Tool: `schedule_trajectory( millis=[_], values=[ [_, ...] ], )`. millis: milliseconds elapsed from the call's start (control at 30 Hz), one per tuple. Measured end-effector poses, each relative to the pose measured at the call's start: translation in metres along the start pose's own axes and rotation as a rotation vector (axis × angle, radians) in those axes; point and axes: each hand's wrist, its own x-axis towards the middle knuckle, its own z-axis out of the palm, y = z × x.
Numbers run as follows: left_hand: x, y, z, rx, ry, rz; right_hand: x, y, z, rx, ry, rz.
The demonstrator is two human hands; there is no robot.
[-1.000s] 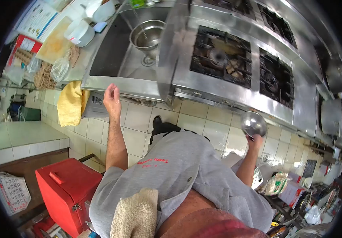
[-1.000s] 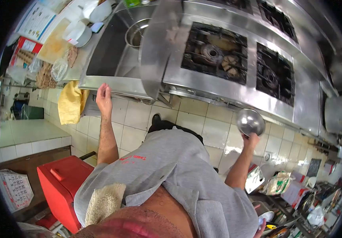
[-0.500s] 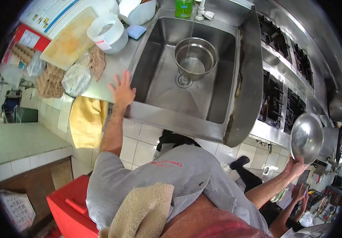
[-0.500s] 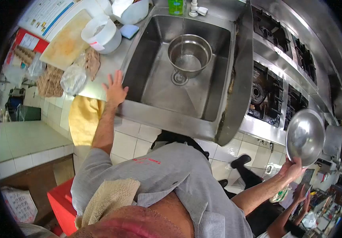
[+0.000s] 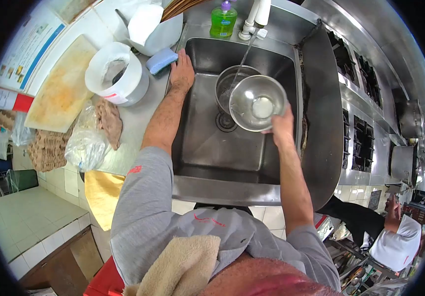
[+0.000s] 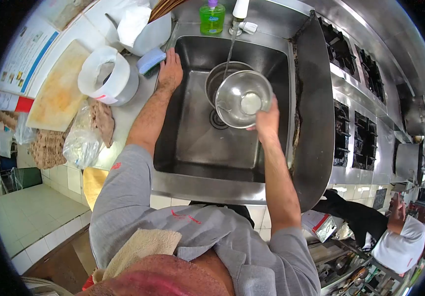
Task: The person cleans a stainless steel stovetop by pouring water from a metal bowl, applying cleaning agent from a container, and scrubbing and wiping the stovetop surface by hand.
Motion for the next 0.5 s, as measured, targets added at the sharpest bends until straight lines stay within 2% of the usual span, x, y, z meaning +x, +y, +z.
schedule_trajectory(
  millis=[67, 100, 133, 167, 200, 267, 333, 400, 467, 500],
  values=[
    [0.035, -0.003, 0.029, -0.339, 0.214, 0.017, 0.037, 0.022, 0.019, -0.317, 0.024, -0.016],
    [0.055, 0.001, 0.043, -0.241, 0.242, -0.009, 0.051, 0.027, 0.026, -0.316, 0.028, -0.013],
    [0.058, 0.000, 0.033, -0.239, 0.241, 0.003, 0.062, 0.033, 0.033, -0.490, 0.073, -0.044],
    [0.065, -0.004, 0.020, -0.334, 0.202, 0.013, 0.073, 0.039, 0.039, -0.664, 0.117, -0.074],
    [0.068, -0.005, 0.012, -0.428, 0.161, 0.023, 0.090, 0.054, 0.045, -0.659, 0.124, -0.064],
    [0.076, -0.006, 0.026, -0.504, 0.234, 0.021, 0.123, 0.085, 0.053, -0.937, 0.035, -0.284],
    [0.077, 0.005, 0.012, -0.589, 0.318, 0.027, 0.142, 0.076, 0.068, -0.811, -0.020, -0.473],
    [0.043, 0.037, -0.022, -1.030, 0.300, -0.112, 0.165, 0.053, 0.092, -0.494, -0.005, -0.544],
    [0.022, 0.093, -0.023, -1.548, 0.325, -0.132, 0.188, 0.026, 0.115, 0.337, -0.266, -0.080],
    [0.009, 0.113, -0.039, -1.983, 0.045, -0.241, 0.188, 0.005, 0.121, 0.372, -0.248, -0.038]
  ],
)
